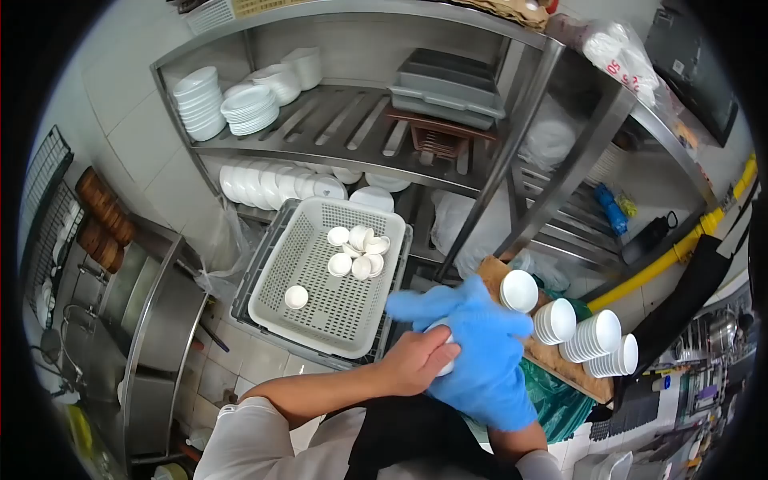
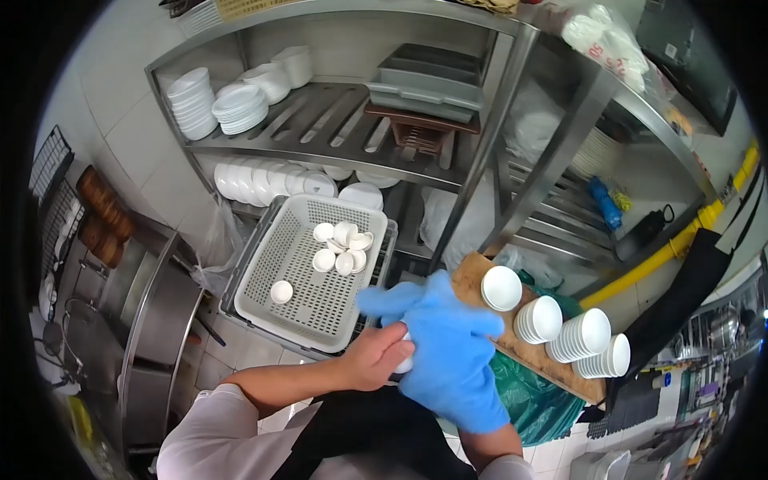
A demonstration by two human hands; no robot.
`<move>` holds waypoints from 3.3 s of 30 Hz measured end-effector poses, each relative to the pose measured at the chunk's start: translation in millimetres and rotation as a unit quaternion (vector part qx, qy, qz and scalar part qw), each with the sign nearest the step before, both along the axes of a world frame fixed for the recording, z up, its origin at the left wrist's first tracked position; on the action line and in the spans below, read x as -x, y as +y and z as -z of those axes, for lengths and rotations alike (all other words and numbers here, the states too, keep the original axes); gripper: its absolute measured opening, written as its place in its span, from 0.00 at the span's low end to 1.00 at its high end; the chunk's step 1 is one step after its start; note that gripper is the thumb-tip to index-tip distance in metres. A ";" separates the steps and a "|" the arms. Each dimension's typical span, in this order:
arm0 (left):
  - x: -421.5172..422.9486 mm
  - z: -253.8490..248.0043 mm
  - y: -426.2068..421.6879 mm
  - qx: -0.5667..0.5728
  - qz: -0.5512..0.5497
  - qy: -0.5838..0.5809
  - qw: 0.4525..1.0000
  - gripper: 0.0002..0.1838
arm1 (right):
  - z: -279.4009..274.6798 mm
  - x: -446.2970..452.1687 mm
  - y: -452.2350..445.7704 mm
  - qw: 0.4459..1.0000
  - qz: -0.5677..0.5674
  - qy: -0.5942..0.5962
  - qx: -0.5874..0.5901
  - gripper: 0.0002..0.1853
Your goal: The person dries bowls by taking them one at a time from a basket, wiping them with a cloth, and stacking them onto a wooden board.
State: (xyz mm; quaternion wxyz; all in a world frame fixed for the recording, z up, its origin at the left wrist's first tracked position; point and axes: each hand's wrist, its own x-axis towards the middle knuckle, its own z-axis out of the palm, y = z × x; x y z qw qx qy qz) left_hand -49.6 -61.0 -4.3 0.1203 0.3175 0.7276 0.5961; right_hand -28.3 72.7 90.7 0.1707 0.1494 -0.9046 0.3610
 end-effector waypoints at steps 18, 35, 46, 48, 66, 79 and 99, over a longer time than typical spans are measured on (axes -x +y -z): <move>12.9 16.4 16.5 0.010 -0.036 0.217 0.976 0.15 | 35.8 3.2 18.4 0.997 0.038 -0.030 0.052 0.28; 42.4 59.0 16.4 -0.061 -0.129 0.183 0.973 0.24 | 78.7 -16.5 39.7 0.992 0.115 -0.042 0.010 0.28; 26.9 74.6 36.6 -0.161 -0.102 -0.123 0.974 0.28 | 73.1 -19.9 12.8 0.805 0.232 0.136 -0.529 0.13; 34.9 54.2 34.4 -0.147 -0.070 -0.333 0.929 0.30 | 74.2 -20.2 12.1 0.799 0.187 0.154 -0.551 0.12; 28.8 54.0 27.0 -0.067 -0.061 0.078 0.993 0.30 | 74.3 -34.9 15.8 0.931 0.172 0.082 -0.312 0.27; 33.4 63.9 20.9 -0.004 0.167 -0.559 0.812 0.54 | 30.8 -69.2 62.3 0.935 0.234 -0.079 -0.254 0.27; -5.0 92.7 0.9 0.028 0.061 -0.502 0.862 0.24 | 33.1 -37.4 122.0 0.940 0.279 0.160 -0.118 0.08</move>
